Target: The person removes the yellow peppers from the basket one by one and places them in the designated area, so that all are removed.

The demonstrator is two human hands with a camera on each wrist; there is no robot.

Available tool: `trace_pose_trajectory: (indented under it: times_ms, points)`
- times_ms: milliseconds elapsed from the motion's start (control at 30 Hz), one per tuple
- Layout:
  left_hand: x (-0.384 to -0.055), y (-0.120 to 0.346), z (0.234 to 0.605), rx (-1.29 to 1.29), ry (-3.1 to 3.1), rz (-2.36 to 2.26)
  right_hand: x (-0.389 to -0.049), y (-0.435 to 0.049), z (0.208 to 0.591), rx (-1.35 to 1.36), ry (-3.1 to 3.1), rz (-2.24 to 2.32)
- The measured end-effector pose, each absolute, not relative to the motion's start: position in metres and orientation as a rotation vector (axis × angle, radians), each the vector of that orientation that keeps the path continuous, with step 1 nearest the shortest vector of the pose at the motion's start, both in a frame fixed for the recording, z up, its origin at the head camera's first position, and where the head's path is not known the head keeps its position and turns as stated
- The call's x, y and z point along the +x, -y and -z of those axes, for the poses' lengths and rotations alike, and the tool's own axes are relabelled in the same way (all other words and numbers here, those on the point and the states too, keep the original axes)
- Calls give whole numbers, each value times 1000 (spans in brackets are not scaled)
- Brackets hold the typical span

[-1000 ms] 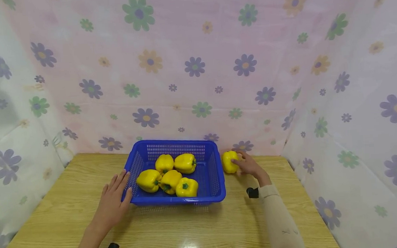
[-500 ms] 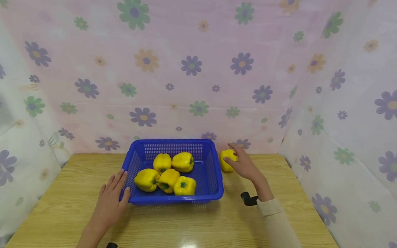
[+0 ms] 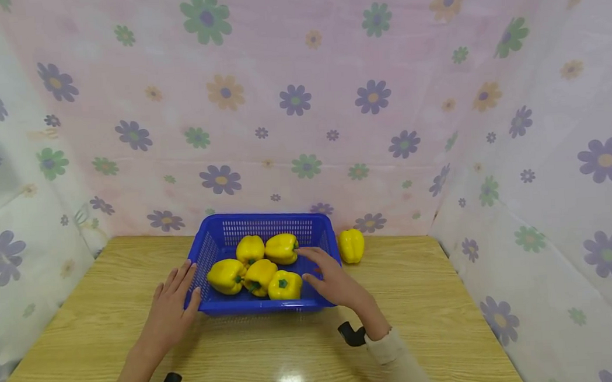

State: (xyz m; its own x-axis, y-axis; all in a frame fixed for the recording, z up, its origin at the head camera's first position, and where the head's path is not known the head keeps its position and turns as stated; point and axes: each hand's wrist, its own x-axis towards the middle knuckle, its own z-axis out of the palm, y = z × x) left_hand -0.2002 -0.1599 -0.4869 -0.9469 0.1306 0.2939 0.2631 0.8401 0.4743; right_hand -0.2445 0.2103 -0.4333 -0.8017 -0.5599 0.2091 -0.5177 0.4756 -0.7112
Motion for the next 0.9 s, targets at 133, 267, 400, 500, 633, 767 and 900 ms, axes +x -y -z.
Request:
trace_pose_trajectory:
  times_ms: [133,267,400,500,633,767,900]
  points:
    - [-201,159,487,-302,2770,768,-251,-202,443,-1005,-2596,1117]
    - [-201,159,486,-303,2774,768,-259,-199,446,-1033,-2543,993]
    - [-201,160,486,-299,2779,768,-268,-197,444,-1058,-2458,964]
    - [-201,160,486,-297,2782,765,-274,-196,442,-1063,-2381,975]
    - [-200,161,486,-296,2785,773,-277,-195,442,-1056,-2288,963]
    - [-201,161,486,-299,2783,784,-277,-196,443,-1023,-2230,949]
    - [-202,161,488,-301,2784,778,-277,-198,445,-996,-2230,953]
